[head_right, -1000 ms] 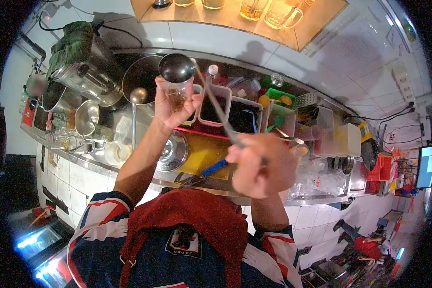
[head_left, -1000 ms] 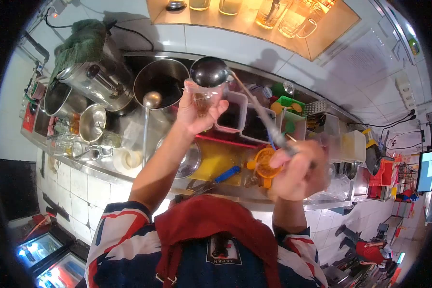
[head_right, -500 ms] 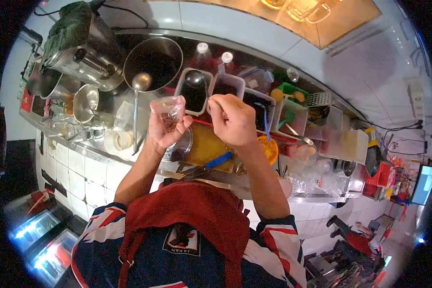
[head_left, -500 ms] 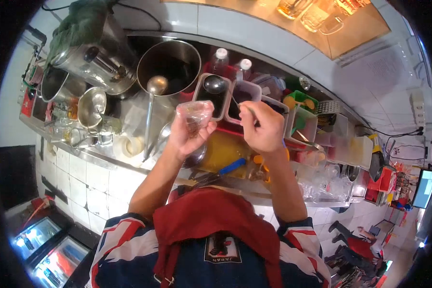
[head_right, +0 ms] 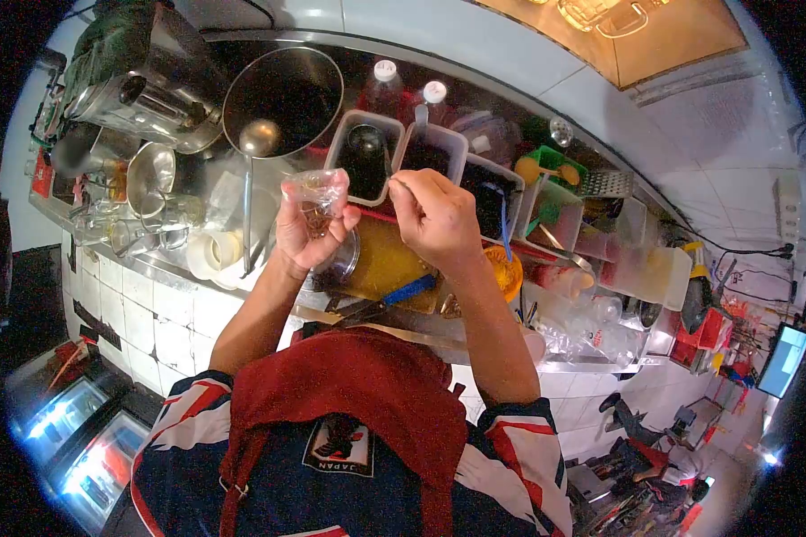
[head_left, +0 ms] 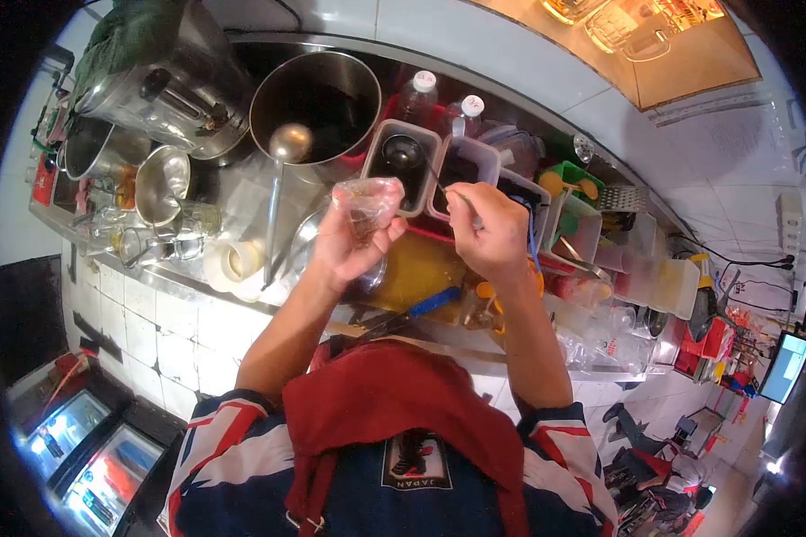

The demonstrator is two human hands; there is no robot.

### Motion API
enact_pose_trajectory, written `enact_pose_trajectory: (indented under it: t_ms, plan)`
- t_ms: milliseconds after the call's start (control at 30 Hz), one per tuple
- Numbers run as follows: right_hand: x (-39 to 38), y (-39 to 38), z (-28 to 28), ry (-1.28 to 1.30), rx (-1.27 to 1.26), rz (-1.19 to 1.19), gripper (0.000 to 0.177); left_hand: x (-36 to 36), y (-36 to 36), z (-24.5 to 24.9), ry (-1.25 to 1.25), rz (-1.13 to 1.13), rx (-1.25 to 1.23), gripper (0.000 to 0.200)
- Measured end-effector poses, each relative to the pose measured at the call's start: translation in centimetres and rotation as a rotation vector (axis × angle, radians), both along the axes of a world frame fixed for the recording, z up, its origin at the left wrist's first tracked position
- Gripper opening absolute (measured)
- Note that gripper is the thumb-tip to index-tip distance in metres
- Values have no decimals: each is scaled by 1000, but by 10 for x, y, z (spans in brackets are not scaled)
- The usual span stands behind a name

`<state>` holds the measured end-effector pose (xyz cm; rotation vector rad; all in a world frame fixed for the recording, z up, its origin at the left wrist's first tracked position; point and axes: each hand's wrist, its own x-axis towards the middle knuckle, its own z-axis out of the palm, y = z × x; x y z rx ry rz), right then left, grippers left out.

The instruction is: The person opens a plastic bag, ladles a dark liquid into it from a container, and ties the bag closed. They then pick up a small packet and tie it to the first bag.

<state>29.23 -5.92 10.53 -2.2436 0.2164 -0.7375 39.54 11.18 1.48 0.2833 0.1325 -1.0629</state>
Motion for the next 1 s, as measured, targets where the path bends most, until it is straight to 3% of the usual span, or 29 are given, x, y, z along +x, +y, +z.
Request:
enact_pose_trajectory:
  t_ms: [233, 300, 400, 633, 733, 800, 833, 900, 1000]
  plan:
    - [-1, -6, -9, -36, 215, -118, 7, 2, -2, -9, 62, -44, -62, 76]
    - [1, -6, 3, -98, 610, -263, 14, -2, -8, 4, 36, 85, 111, 75]
    - [1, -13, 24, -118, 621, -341, 19, 3, -4, -12, 48, -43, -1, 71]
    - [-14, -12, 87, -163, 543, -433, 19, -4, -14, 4, 65, 54, 133, 72]
    - [-25, -4, 110, -243, 581, -416, 20, 0, -14, -7, 9, -38, 53, 74]
    - [-31, 1, 122, -246, 565, -395, 21, -1, -17, -4, 158, -108, -192, 58]
    - [-34, 3, 125, -249, 549, -373, 21, -2, -20, 0, 158, -110, -194, 58]
    - [-39, 4, 127, -253, 523, -331, 22, -5, -27, 9, 87, -116, -1, 76]
    - [-45, 10, 129, -256, 520, -296, 22, -6, -30, 8, 96, -169, -124, 73]
